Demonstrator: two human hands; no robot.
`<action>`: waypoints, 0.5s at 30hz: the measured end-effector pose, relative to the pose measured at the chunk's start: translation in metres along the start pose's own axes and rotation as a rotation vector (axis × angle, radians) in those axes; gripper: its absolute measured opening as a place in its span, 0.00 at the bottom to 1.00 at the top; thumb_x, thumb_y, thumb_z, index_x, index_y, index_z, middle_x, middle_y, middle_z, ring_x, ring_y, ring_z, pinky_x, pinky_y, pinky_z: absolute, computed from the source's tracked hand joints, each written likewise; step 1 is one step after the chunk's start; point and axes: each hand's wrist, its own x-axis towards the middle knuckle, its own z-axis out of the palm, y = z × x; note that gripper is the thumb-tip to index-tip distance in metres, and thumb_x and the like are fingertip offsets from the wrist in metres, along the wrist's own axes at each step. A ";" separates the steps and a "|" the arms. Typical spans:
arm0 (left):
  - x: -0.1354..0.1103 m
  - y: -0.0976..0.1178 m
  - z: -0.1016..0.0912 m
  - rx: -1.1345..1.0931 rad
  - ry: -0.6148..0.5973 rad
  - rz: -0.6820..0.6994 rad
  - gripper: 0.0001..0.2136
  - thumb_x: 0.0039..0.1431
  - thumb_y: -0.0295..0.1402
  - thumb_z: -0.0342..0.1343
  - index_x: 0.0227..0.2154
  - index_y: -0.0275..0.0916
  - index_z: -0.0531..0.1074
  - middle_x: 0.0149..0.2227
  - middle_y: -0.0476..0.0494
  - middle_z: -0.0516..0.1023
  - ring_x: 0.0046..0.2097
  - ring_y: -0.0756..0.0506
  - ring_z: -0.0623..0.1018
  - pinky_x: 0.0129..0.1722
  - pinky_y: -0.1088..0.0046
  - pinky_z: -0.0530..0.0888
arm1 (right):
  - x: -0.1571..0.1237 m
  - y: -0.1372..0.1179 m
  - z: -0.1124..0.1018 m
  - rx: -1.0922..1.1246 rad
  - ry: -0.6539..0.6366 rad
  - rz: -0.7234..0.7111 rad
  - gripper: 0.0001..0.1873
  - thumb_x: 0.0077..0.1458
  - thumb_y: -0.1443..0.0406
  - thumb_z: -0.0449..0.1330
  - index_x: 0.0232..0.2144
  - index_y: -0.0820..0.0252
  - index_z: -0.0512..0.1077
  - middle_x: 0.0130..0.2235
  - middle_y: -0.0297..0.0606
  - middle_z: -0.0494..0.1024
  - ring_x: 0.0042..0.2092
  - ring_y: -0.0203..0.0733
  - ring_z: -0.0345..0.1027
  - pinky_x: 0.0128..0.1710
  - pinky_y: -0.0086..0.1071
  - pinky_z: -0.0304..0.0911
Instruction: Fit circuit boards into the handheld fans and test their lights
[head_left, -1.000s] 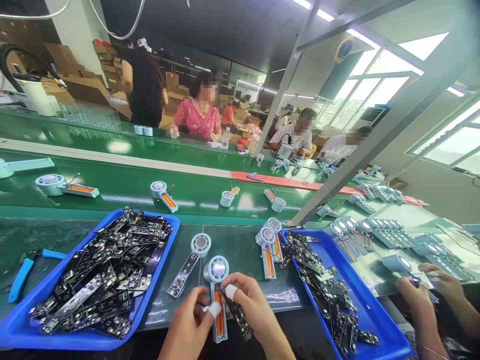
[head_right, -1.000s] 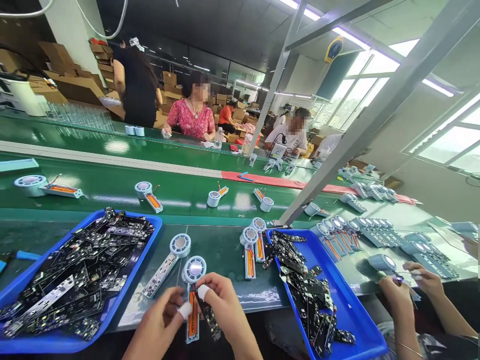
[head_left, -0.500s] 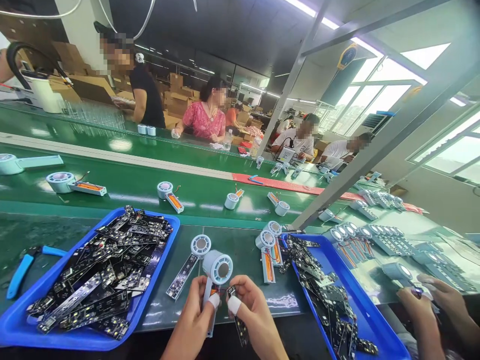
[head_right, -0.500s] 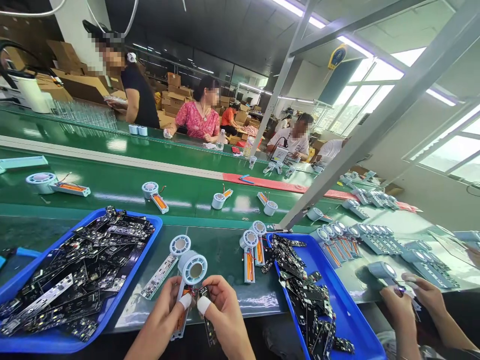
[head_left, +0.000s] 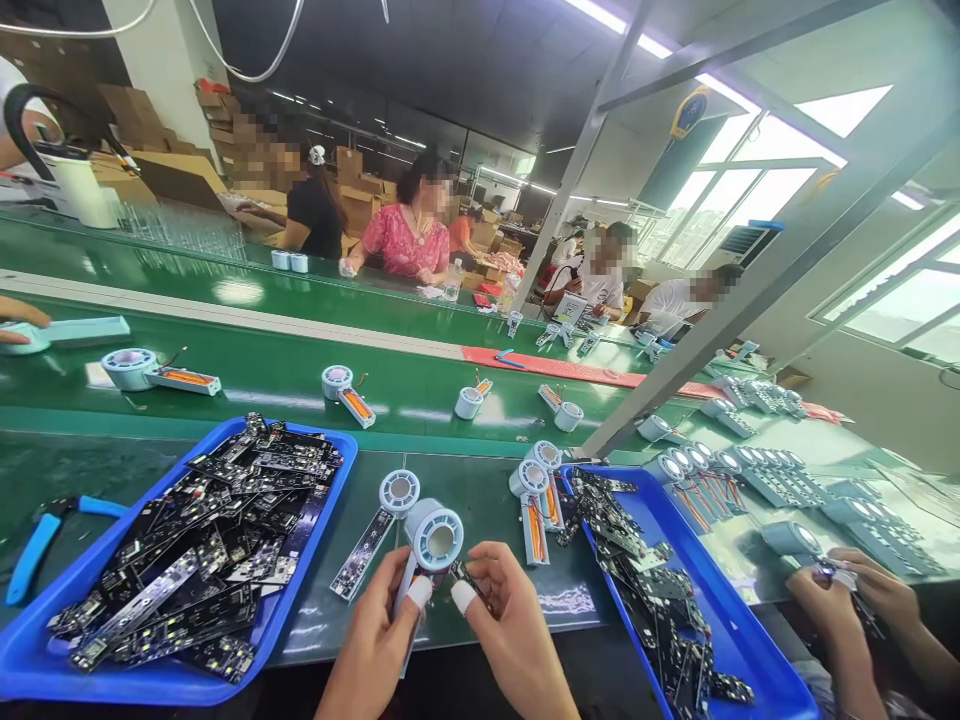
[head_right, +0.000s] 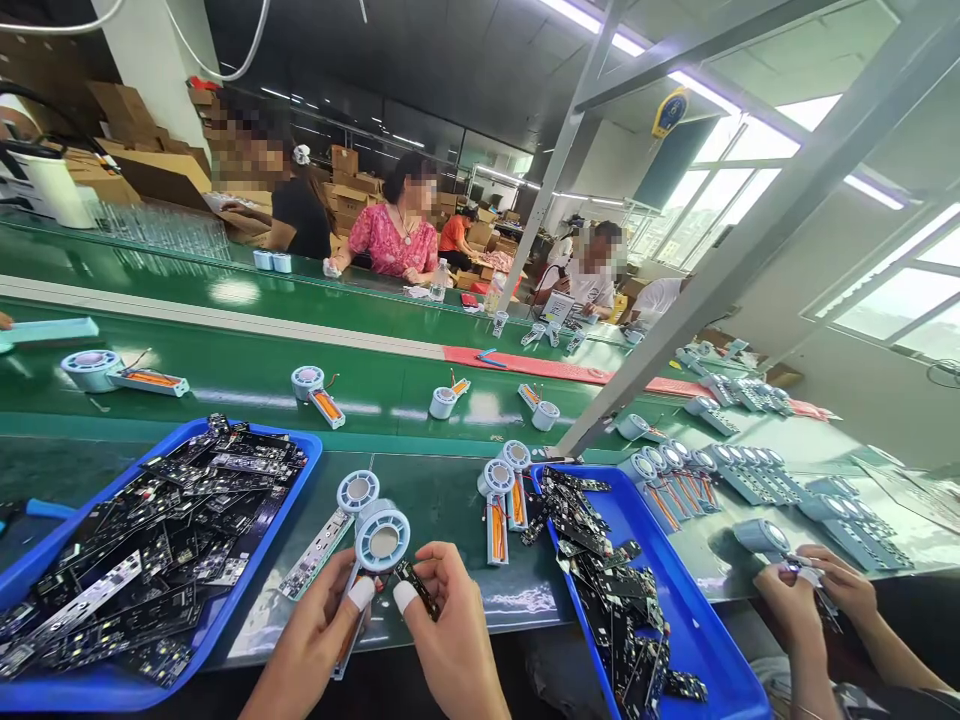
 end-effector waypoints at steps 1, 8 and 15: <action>0.000 0.001 0.001 0.003 0.016 0.002 0.24 0.65 0.47 0.52 0.58 0.40 0.64 0.42 0.44 0.80 0.37 0.44 0.78 0.46 0.65 0.75 | -0.001 -0.002 -0.001 -0.092 0.002 -0.022 0.08 0.59 0.63 0.60 0.42 0.55 0.69 0.37 0.36 0.75 0.36 0.41 0.68 0.35 0.30 0.60; 0.002 0.001 0.007 -0.093 0.049 -0.023 0.21 0.62 0.45 0.54 0.53 0.39 0.67 0.44 0.42 0.80 0.37 0.44 0.77 0.36 0.70 0.73 | -0.007 -0.014 -0.005 -0.893 -0.059 -0.284 0.11 0.63 0.71 0.50 0.37 0.55 0.71 0.31 0.38 0.78 0.30 0.43 0.72 0.27 0.33 0.47; 0.001 0.007 0.006 -0.139 0.045 -0.054 0.15 0.60 0.41 0.56 0.47 0.42 0.69 0.44 0.44 0.80 0.43 0.41 0.78 0.43 0.69 0.71 | -0.006 -0.045 -0.020 -0.998 -0.432 -0.312 0.06 0.57 0.60 0.65 0.35 0.54 0.74 0.29 0.33 0.79 0.32 0.44 0.73 0.29 0.30 0.48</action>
